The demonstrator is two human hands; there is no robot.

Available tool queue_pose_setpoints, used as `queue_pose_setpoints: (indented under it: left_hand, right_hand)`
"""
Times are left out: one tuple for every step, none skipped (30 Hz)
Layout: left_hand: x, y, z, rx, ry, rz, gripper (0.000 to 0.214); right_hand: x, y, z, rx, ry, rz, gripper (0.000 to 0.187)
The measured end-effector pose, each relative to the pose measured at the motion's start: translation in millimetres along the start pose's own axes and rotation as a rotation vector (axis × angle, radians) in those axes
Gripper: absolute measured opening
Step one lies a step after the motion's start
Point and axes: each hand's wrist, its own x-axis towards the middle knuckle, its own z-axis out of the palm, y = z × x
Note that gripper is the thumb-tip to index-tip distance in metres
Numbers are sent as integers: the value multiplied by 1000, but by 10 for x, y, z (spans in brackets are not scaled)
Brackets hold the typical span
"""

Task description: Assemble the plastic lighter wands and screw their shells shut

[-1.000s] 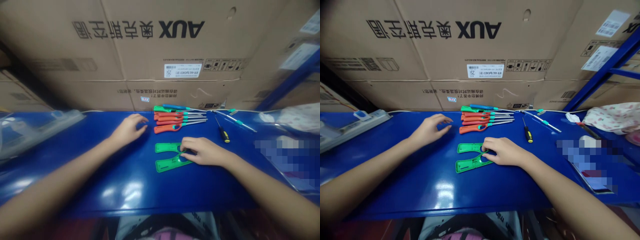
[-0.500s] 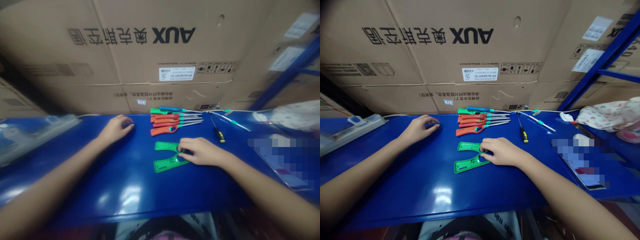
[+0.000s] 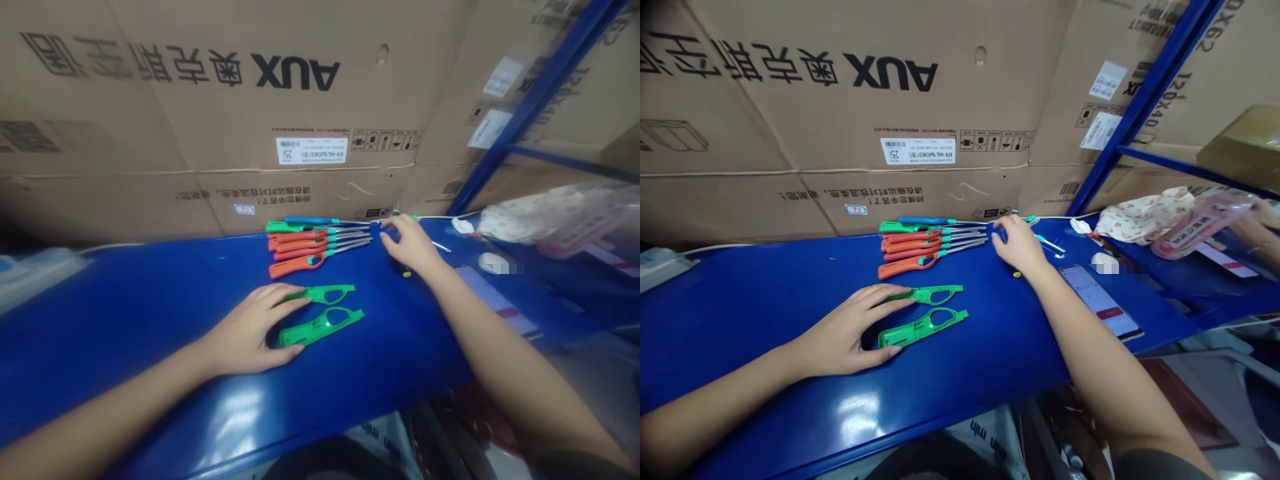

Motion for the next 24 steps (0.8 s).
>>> queue_pose_setpoints:
  left_hand:
    - [-7,-26,5,-4,1,-4,67]
    - [-13,-45,7,-8,3,-7,66]
    - [-17,-57,7,-11,7,-9,64]
    - [-21,-63,6,-13,12,-8,62]
    - [-24,-64,6,-15,17,-4,60]
    - [-28,-60,5,-15,24,1,59]
    - [-31,-55,4,-15,31,10,58]
    - [-34,-48,3,-17,41,21,57]
    - [-37,-39,3,-19,51,34,56]
    - [-38,-30,2,-20,60,46,55]
    - [-39,-19,2,-21,69,54,54]
    - [-38,-7,3,-20,76,59,52]
    - [-36,5,4,-18,82,60,51]
    - [-31,19,5,-16,84,59,49]
    - [-25,32,6,-12,83,59,48]
    - [-18,44,7,-6,80,61,47]
    - [-11,54,7,2,75,65,46]
    - [-6,62,6,12,68,70,43]
    - [-3,66,4,24,64,74,41]
    - [-2,66,1,35,62,79,38]
    - [-5,62,-2,47,64,84,37]
    - [-11,53,-7,58,67,89,36]
    - [-20,41,-13,71,69,97,36]
    - [-30,26,-23,88,69,104,36]
  right_hand:
    - [48,121,-1,-35,14,79,27]
    - [83,233,-1,-73,25,167,29]
    - [105,332,3,-106,26,249,32]
    - [118,416,9,-133,20,322,35]
    - [124,485,18,-154,7,391,36]
    - [127,539,31,-167,-9,451,36]
    - [130,580,46,-175,-25,501,35]
    - [132,611,62,-177,-38,541,33]
    - [135,631,77,-175,-45,570,31]
    - [138,643,88,-170,-46,590,30]
    - [141,648,94,-160,-42,599,29]
    - [143,647,92,-145,-33,599,29]
    - [144,638,80,-124,-20,590,28]
    - [144,623,60,-98,-2,570,26]
    - [143,599,32,-66,21,538,25]
    - [143,567,-1,-29,46,496,23]
    - [142,525,-36,12,72,447,21]
    - [140,474,-68,58,95,392,19]
    - [138,413,-94,107,112,336,18]
    - [135,343,-112,161,119,279,17]
    - [129,265,-119,217,117,223,17]
    - [119,179,-117,274,106,170,16]
    - [104,88,-105,333,83,117,15]
    - [81,-7,-88,388,53,70,14]
